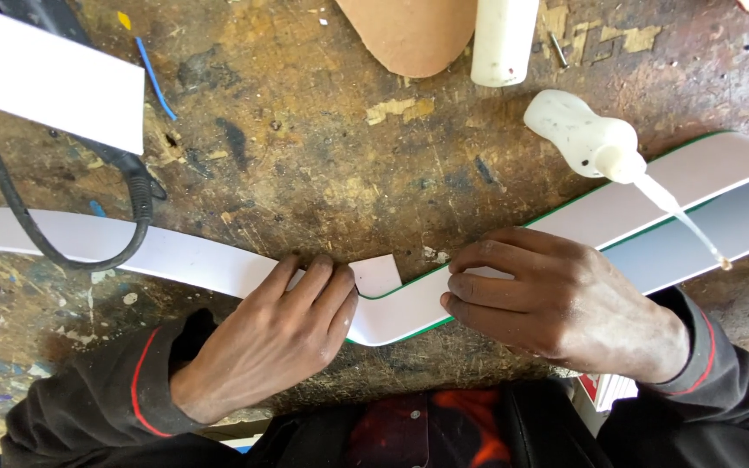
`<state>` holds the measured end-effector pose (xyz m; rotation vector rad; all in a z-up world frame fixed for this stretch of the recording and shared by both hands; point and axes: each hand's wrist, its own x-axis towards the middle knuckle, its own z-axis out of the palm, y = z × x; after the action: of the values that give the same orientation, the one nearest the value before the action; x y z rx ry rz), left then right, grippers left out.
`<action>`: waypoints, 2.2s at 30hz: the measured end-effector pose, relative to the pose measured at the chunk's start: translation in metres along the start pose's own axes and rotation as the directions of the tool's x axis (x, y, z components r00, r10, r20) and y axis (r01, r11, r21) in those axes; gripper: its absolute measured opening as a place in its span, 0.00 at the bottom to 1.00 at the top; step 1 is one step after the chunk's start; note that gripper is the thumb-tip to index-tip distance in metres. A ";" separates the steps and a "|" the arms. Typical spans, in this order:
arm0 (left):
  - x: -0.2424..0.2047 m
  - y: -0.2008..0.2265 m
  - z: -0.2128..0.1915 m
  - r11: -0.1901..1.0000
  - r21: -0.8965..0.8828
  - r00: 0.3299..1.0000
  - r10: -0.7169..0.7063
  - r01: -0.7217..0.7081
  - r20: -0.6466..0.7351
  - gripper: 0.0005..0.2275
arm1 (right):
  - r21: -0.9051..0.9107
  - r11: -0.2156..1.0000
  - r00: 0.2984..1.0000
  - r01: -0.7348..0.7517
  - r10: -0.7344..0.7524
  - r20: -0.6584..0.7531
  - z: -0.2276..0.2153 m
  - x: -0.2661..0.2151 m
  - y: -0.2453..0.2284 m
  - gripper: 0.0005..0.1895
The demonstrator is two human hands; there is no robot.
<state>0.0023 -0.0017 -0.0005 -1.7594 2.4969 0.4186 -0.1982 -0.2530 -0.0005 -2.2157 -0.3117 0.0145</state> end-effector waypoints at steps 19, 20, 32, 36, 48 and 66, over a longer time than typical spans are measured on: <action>-0.014 0.007 0.016 0.999 0.013 0.999 -0.032 0.032 0.039 0.15 | -0.266 0.964 0.998 -0.002 0.016 0.053 0.037 0.016 -0.017 0.03; -0.011 0.004 0.011 1.000 0.000 1.000 -0.026 0.026 0.012 0.12 | -0.270 0.963 0.998 0.002 0.014 0.057 0.041 0.018 -0.020 0.05; -0.008 -0.001 0.003 0.999 0.021 0.999 -0.031 0.030 0.019 0.13 | -0.292 0.956 0.997 -0.033 0.052 0.057 0.053 0.017 -0.021 0.06; -0.007 -0.001 -0.001 0.999 0.012 0.997 -0.044 0.043 0.064 0.12 | -0.309 0.951 0.997 -0.004 0.026 0.069 0.054 0.013 -0.019 0.08; 0.000 0.006 -0.006 0.993 0.033 0.991 -0.113 0.111 0.066 0.15 | -0.352 0.936 0.999 -0.003 0.018 0.039 0.056 0.007 -0.017 0.08; -0.002 0.010 -0.001 0.991 -0.003 0.989 -0.135 0.136 0.058 0.13 | -0.375 0.927 0.999 -0.022 0.038 0.034 0.057 0.006 -0.020 0.10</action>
<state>-0.0066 0.0030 0.0029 -1.8773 2.3230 0.4613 -0.2038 -0.1958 -0.0198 -2.6040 -0.3237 0.0179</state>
